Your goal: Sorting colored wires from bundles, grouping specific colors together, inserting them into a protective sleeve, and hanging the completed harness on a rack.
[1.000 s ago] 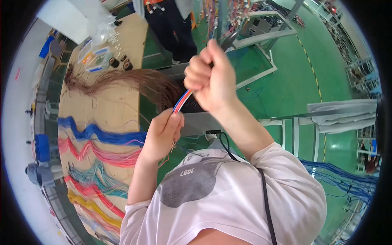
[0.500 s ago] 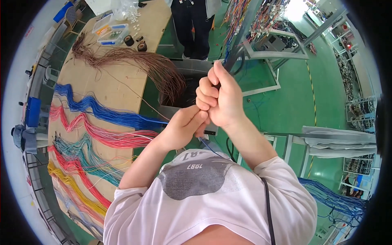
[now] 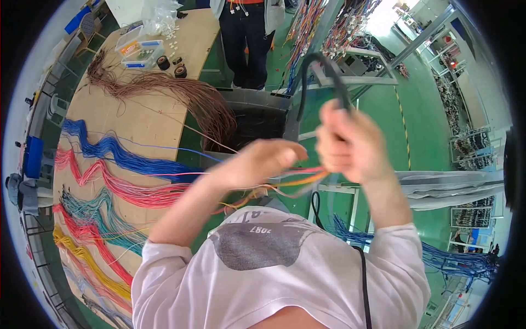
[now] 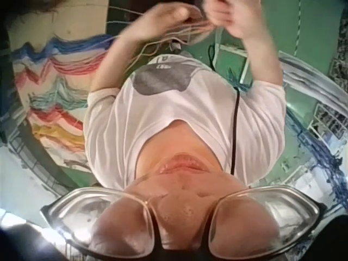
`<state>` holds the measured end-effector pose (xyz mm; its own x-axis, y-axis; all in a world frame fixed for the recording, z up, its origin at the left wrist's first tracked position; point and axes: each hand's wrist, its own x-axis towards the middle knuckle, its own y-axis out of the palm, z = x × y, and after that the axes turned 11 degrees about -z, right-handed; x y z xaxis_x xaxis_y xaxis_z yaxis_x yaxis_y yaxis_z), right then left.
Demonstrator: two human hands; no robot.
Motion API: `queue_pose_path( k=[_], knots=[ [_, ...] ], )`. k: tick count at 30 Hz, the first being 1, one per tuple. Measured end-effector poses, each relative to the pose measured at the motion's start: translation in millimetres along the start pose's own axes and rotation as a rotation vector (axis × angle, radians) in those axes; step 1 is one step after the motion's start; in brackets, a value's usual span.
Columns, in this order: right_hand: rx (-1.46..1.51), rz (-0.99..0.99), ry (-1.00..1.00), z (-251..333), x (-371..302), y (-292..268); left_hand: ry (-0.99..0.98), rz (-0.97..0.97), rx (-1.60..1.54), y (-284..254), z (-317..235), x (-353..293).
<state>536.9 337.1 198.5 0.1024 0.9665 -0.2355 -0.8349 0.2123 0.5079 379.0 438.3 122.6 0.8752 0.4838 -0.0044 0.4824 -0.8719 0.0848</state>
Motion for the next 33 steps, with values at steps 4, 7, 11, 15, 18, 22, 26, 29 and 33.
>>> queue_pose_path(
  k=[4,7,11,15,18,22,26,29,33],
  knots=[
    [-0.045,0.25,-0.037,52,-35,20,0.574,-0.554,0.618,-54,4,83],
    [-0.19,0.494,-0.057,77,-45,45,0.62,-0.546,0.595,-89,-17,140],
    [-0.331,0.381,-0.489,144,-112,9,0.182,-0.25,0.173,-99,-45,153],
    [-0.267,0.205,-0.585,175,-143,13,0.029,-0.069,-0.018,-111,-75,125],
    [-0.269,-0.711,-1.003,190,-169,-5,-0.003,0.123,-0.087,-112,-104,100],
    [-0.386,-0.43,-0.865,190,-165,-35,0.157,0.014,0.126,-114,-124,99],
    [0.024,0.176,-0.427,128,-46,-25,0.519,-0.941,0.918,-130,-87,110],
    [0.178,-0.052,-0.541,73,25,13,0.632,-0.519,0.395,-24,-82,75],
    [0.314,-0.099,-0.629,48,56,27,0.288,-0.062,0.046,31,-49,55]
  ],
)
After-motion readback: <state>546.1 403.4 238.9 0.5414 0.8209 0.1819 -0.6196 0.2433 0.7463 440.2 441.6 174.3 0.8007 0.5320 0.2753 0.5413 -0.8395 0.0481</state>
